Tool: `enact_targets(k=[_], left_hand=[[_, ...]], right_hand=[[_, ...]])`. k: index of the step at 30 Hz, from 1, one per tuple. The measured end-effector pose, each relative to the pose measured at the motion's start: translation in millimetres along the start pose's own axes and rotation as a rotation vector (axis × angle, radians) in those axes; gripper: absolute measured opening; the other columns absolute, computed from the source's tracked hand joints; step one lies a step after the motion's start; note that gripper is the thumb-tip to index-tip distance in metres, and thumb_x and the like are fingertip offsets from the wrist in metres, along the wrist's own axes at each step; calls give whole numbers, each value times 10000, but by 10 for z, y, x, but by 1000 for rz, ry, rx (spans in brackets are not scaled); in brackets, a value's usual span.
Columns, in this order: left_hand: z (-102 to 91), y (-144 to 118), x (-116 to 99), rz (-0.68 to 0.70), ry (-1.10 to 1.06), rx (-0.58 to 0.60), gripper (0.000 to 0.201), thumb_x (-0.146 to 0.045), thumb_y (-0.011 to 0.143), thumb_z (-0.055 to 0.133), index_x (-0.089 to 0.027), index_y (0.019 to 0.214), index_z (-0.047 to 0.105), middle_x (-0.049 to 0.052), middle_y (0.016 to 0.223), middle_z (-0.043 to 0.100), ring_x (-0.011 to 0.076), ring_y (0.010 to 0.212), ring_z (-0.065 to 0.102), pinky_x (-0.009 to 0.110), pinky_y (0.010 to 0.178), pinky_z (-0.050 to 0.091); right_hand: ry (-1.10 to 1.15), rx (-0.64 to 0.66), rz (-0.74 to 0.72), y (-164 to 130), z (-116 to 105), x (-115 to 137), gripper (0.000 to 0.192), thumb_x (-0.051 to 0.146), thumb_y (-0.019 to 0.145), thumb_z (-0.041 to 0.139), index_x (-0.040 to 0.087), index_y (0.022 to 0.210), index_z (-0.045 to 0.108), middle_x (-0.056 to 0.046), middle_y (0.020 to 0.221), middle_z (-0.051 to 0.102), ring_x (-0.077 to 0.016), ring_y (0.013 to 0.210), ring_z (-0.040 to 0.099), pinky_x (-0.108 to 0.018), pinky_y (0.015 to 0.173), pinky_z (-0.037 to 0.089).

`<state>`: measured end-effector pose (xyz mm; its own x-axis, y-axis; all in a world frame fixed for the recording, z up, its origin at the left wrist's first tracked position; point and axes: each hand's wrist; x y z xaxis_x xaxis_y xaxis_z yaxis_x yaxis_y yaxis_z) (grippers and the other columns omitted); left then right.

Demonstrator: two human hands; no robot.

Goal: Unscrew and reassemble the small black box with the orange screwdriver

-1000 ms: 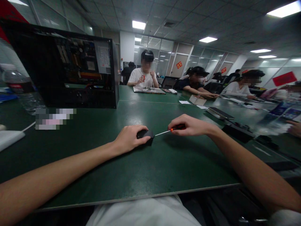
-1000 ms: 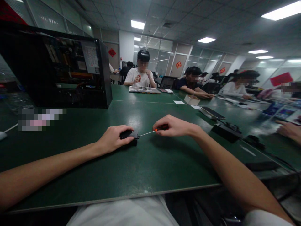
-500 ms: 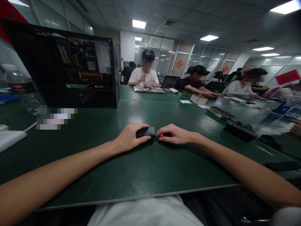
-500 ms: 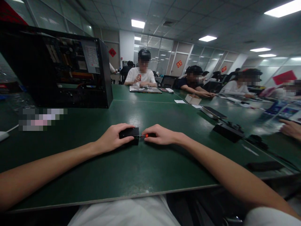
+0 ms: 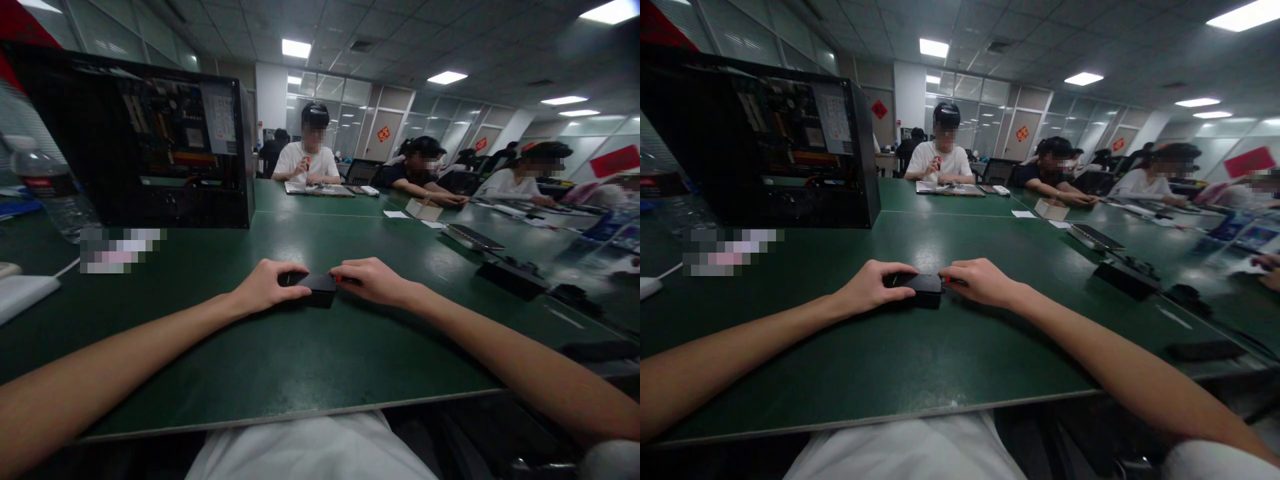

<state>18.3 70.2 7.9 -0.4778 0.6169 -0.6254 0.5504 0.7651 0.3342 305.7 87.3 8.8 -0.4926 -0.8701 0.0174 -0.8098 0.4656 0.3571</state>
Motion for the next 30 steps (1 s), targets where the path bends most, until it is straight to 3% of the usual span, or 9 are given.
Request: enact_targets(k=[4,14,25,30], left_hand=[[3,-16,0,7,3,-12,467,-493,816,747,-158,1141,762,60,999,789,225,861,716,295,786,527],[8,-11,-25,19,42,-49,458,-494,833,724,-157,1141,759,75,1033,784,231,886,710,301,790,530],[18,-7,-19,29,40,-39,466,-488,805,752,-159,1135,758,69,1011,784,230,871,710,296,780,531],[19,-12,-21,35,40,-29,469,-499,807,750,-162,1133,759,64,1009,785,228,874,713,295,782,530]], right_hand=[[72,4,-42,-12,17,-56,346,318,1031,459,147,1248,666,-97,938,716,-147,787,646,-243,709,461],[-248,-20,-109,-24,-42,-159,379,323,1061,387,169,1229,691,-75,836,690,-134,703,600,-256,606,367],[111,-15,-41,65,196,-128,339,236,996,465,160,1285,625,-121,1040,709,-187,877,664,-295,767,503],[63,-48,-75,54,170,-140,337,253,1007,448,162,1266,643,-106,961,679,-183,864,622,-287,752,484]])
Point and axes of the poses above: each hand's wrist, its own y-axis towards the middle knuckle, its own z-axis out of the palm, x = y × z
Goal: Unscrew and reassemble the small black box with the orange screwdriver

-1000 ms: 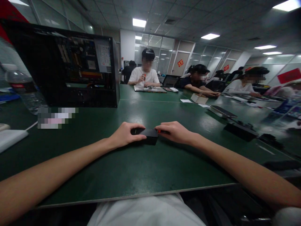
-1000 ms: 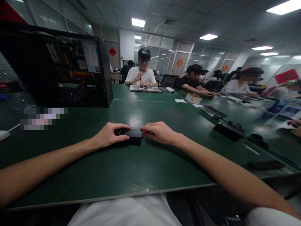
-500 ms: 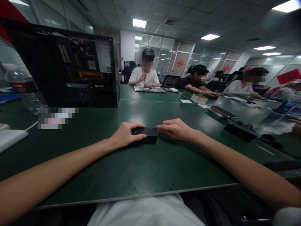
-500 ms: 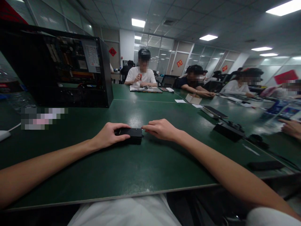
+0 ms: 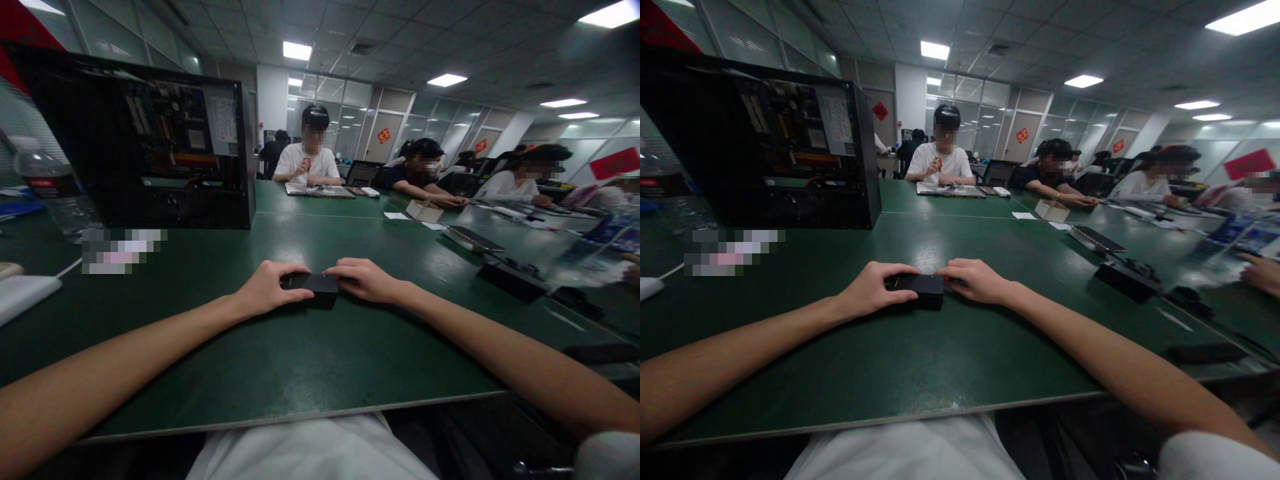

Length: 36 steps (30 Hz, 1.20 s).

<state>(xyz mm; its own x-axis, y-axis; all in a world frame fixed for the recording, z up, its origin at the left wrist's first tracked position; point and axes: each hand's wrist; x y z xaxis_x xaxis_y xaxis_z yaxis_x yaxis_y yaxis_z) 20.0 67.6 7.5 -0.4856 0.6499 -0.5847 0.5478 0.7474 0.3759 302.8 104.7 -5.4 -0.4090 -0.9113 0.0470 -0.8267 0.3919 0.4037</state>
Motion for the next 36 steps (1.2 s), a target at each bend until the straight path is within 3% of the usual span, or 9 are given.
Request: enact_targets(k=[4,9,15,19,22,24,26,30,36], left_hand=[[-8,-12,-25,-2,-11,-10,441,-493,816,737,-175,1120,769,62,1027,792,235,904,719,302,802,537],[-52,23,7,-102,-144,-212,417,-515,892,643,-156,1049,788,79,1003,795,247,922,718,313,822,542],[-56,142,243,-281,-446,-351,648,-715,881,550,-108,845,774,116,822,776,217,721,700,295,666,539],[-40,203,341,-386,-670,-439,635,-708,855,596,-94,939,733,156,948,784,195,719,717,296,675,575],[-99,230,412,-422,-668,-489,605,-665,903,550,-86,991,705,171,982,780,175,688,716,292,669,580],[-171,232,477,-408,-536,-451,598,-652,926,505,-89,986,699,158,941,782,167,623,697,284,620,562],[-244,224,543,-373,-341,-324,581,-641,935,476,-109,978,704,113,847,780,164,546,663,268,543,514],[-310,207,609,-354,-203,-212,452,-557,882,594,-137,867,761,28,610,713,170,492,622,256,516,456],[-250,210,584,-268,46,-139,421,-368,816,670,-141,1159,762,95,1100,788,275,937,740,330,843,557]], right_hand=[[-49,-8,11,-30,-22,-51,327,282,1017,448,184,1246,660,-104,977,667,-182,881,607,-283,761,474],[-91,63,146,-56,-21,-142,336,294,1009,466,157,1253,652,-124,1063,662,-192,893,631,-303,780,497],[-88,128,238,-29,-49,-88,404,408,1021,466,158,1296,626,-138,1139,659,-212,956,660,-331,825,525],[-90,49,236,17,-89,61,372,390,1027,444,178,1254,648,-146,1198,661,-242,1057,649,-383,904,532],[25,-55,224,78,-103,241,390,406,1042,413,172,1265,630,-144,1247,652,-242,1150,621,-409,1000,503],[97,-84,216,138,-92,388,421,439,1029,448,167,1319,588,-149,1304,630,-247,1210,595,-422,1046,483],[124,-78,213,215,-63,535,507,495,987,528,163,1370,540,-166,1363,598,-268,1261,569,-447,1075,469],[125,-44,237,381,15,745,628,535,929,614,161,1417,488,-180,1406,576,-286,1273,568,-472,1083,470],[85,-47,247,466,107,784,555,376,955,600,137,1437,467,-173,1355,613,-271,1228,591,-465,1071,479]])
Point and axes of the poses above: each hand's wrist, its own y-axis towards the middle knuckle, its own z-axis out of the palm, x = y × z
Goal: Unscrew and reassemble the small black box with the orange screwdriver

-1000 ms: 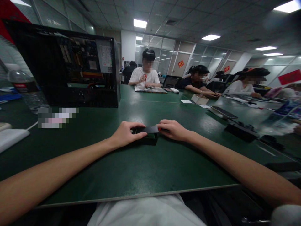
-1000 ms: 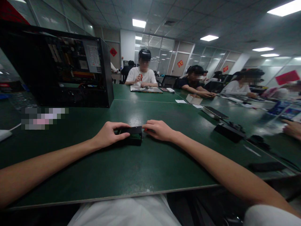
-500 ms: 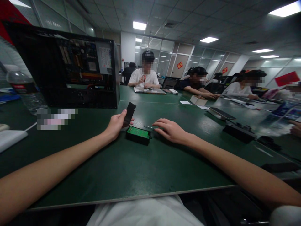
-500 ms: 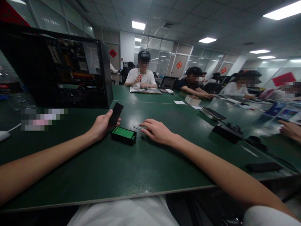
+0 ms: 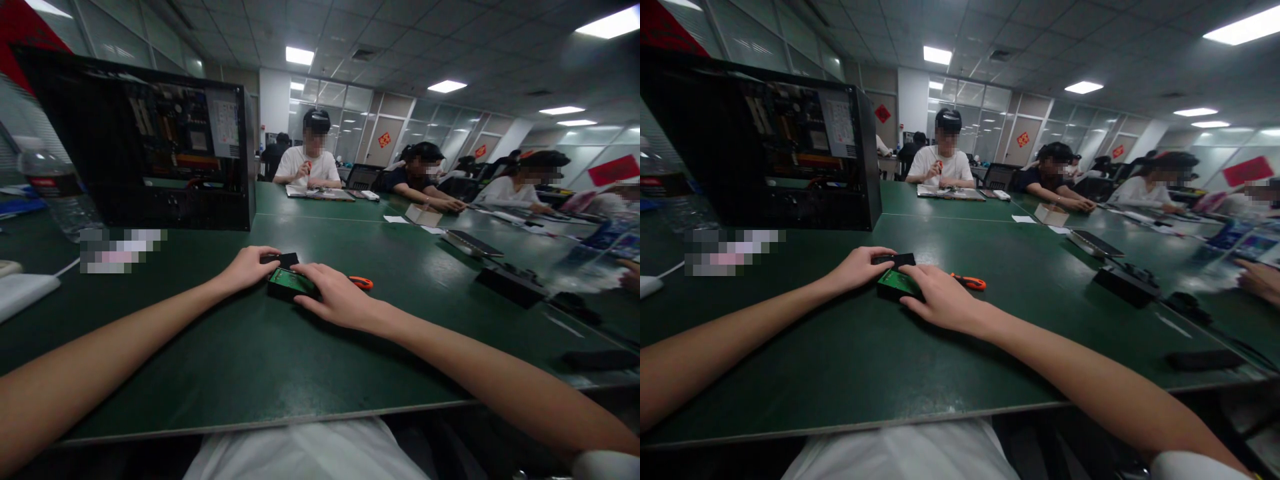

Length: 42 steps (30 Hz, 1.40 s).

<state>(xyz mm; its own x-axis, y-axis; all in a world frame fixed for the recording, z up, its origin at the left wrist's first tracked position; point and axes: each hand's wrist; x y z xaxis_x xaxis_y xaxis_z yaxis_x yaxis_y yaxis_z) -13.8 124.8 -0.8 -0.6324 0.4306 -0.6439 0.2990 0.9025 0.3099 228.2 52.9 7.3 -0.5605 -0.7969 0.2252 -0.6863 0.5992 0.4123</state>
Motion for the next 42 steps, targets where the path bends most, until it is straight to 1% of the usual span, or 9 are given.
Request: enact_targets(k=[4,11,17,20,23,26,29,36,42], left_hand=[[32,-16,5,59,91,-23,403,-345,847,633,-144,1173,760,112,1182,766,302,1074,715,379,976,525],[30,-50,-6,95,89,7,339,-354,892,587,-164,1071,803,94,1091,796,285,1032,732,370,950,528],[12,-88,-87,97,87,-12,341,-346,906,570,-149,1064,799,96,1086,792,279,1004,728,367,956,515],[2,-128,-150,116,63,-14,332,-344,915,567,-148,1059,793,92,1084,789,262,985,721,348,939,512],[17,-186,-234,167,19,-2,319,-345,927,566,-152,1052,787,82,1058,786,239,952,715,316,882,515],[68,-249,-325,157,-72,32,319,-357,942,563,-152,1069,772,56,905,778,178,700,693,273,707,515],[122,-301,-388,113,-170,107,328,-381,954,564,-156,1103,750,1,684,706,120,466,590,235,545,462],[125,-292,-358,22,-338,93,338,-384,902,638,-134,1122,693,-32,625,627,78,367,483,204,418,370],[148,-253,-379,-20,-446,121,363,-364,879,650,-124,1150,674,-37,613,608,107,470,551,229,536,443]], right_hand=[[-12,14,-6,-10,64,-21,550,386,955,595,143,1432,469,-174,1373,598,-280,1245,579,-471,1076,475],[7,16,-20,-2,157,-25,538,390,966,569,126,1426,480,-178,1349,599,-279,1222,585,-456,1058,483],[111,-85,44,-19,-131,-239,491,340,895,647,184,1354,567,-110,1296,669,-248,1163,639,-423,1028,494],[27,-226,212,-76,-492,-676,494,359,861,662,190,1321,601,-104,1280,683,-266,1144,655,-428,1009,500],[-248,-295,507,-270,-916,-1317,533,376,833,677,180,1324,612,-129,1231,704,-300,1093,674,-427,960,510],[-556,-189,904,-627,-1293,-1913,613,412,852,661,214,1420,544,-161,1270,680,-336,1144,646,-421,921,500],[-604,-152,1136,-1044,-1555,-2285,682,409,841,676,148,1449,508,-251,1230,668,-405,1122,646,-479,870,501],[-512,-91,1352,-1630,-1664,-2621,506,370,789,701,182,1248,601,-210,1158,689,-439,1119,644,-490,830,515],[-456,-142,1303,-1594,-1642,-2543,335,316,724,721,187,1017,624,-186,1127,695,-471,1126,631,-609,879,481]])
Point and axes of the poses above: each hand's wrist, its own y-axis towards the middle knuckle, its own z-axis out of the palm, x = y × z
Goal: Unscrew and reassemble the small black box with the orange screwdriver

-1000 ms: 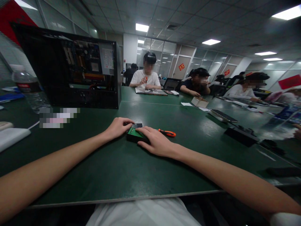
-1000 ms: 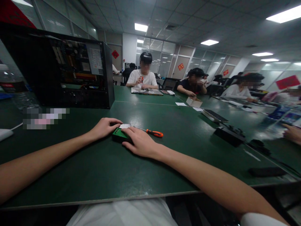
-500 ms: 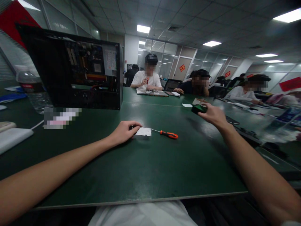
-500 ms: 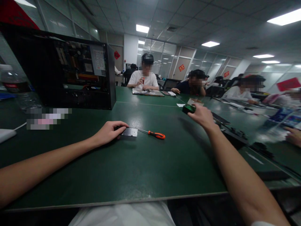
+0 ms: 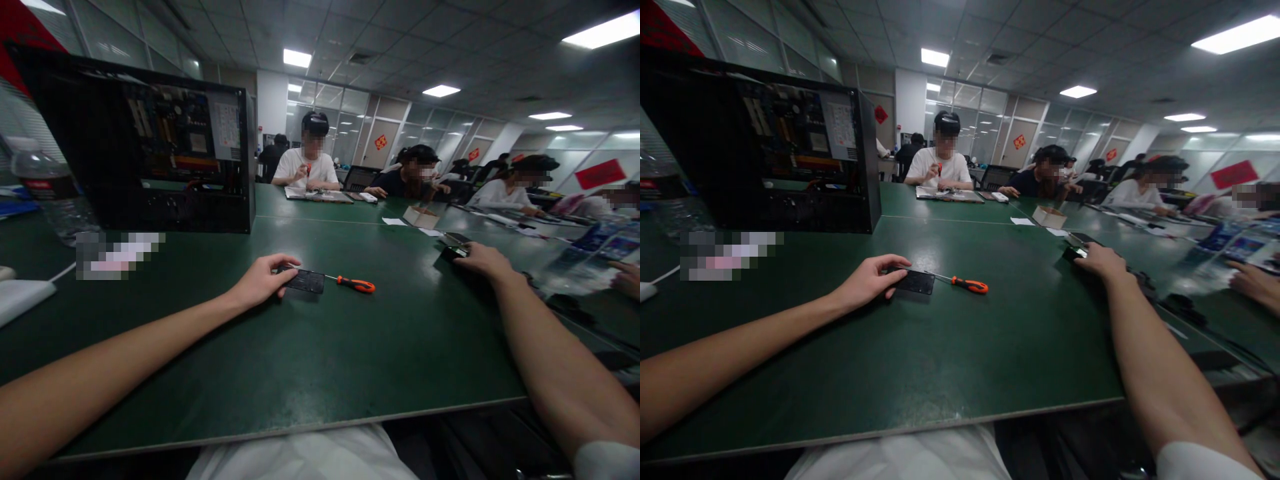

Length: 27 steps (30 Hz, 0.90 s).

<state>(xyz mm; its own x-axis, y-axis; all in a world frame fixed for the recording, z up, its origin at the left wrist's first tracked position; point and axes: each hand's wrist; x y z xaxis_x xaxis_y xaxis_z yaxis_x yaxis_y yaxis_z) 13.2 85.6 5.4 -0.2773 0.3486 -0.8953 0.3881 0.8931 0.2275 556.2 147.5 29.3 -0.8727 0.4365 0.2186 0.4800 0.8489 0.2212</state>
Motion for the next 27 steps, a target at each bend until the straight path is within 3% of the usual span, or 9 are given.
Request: enact_targets(k=[3,7,11,15,19,22,24,26,27], left_hand=[[66,-14,-31,-15,-84,60,400,-258,868,618,-120,1243,629,8,733,678,151,623,663,265,640,504],[142,-43,-37,-14,-194,103,383,-198,837,643,-149,1215,606,58,956,731,180,784,742,289,736,552],[163,-49,-6,-36,-269,77,248,-248,820,707,-155,1018,589,47,900,737,214,854,764,312,781,575],[165,-46,19,-13,-280,29,287,-318,786,756,-158,950,582,35,901,726,219,867,756,350,830,588],[168,-44,34,17,-220,12,314,-344,797,738,-150,1003,603,63,986,726,220,866,754,347,818,589],[161,-38,41,40,-147,-40,370,-339,806,730,-147,1100,613,112,1138,710,222,892,752,346,822,587],[156,-36,40,42,-109,-60,352,-344,828,706,-139,1104,628,133,1170,700,218,882,748,355,827,586],[155,-37,32,45,-72,-46,304,-345,853,671,-130,1067,651,130,1114,714,213,863,741,358,828,583],[156,-39,27,50,-53,-33,286,-342,861,657,-129,1052,661,121,1078,722,210,853,737,356,826,580]], right_hand=[[92,-99,-159,-141,-101,407,261,364,815,631,193,1012,625,-189,1241,658,-441,1219,578,-660,993,406],[352,-44,-503,-668,-101,1341,374,494,962,467,194,1107,638,-123,1158,709,-243,1015,684,-423,935,528],[852,527,-869,-1520,15,2090,480,606,988,407,175,1056,607,-116,1189,688,-188,953,689,-344,823,566],[923,787,-937,-2073,84,2300,391,583,927,574,192,950,560,-37,944,696,-163,853,652,-297,752,530],[987,906,-906,-2043,50,2274,339,511,875,668,190,913,564,-28,928,708,-160,856,661,-296,780,518],[880,730,-892,-1640,-73,2103,318,461,825,712,188,978,651,-74,1145,722,-194,983,672,-330,867,523],[669,406,-788,-1234,-186,1836,363,443,842,684,204,1116,689,-82,1216,713,-207,1054,665,-327,911,506],[262,-49,-512,-808,-294,1444,371,448,867,650,216,1148,720,-90,1157,736,-210,1036,666,-301,895,487],[180,-130,-404,-617,-337,1218,380,401,879,636,175,1172,724,-148,1179,725,-247,1080,649,-328,915,464]])
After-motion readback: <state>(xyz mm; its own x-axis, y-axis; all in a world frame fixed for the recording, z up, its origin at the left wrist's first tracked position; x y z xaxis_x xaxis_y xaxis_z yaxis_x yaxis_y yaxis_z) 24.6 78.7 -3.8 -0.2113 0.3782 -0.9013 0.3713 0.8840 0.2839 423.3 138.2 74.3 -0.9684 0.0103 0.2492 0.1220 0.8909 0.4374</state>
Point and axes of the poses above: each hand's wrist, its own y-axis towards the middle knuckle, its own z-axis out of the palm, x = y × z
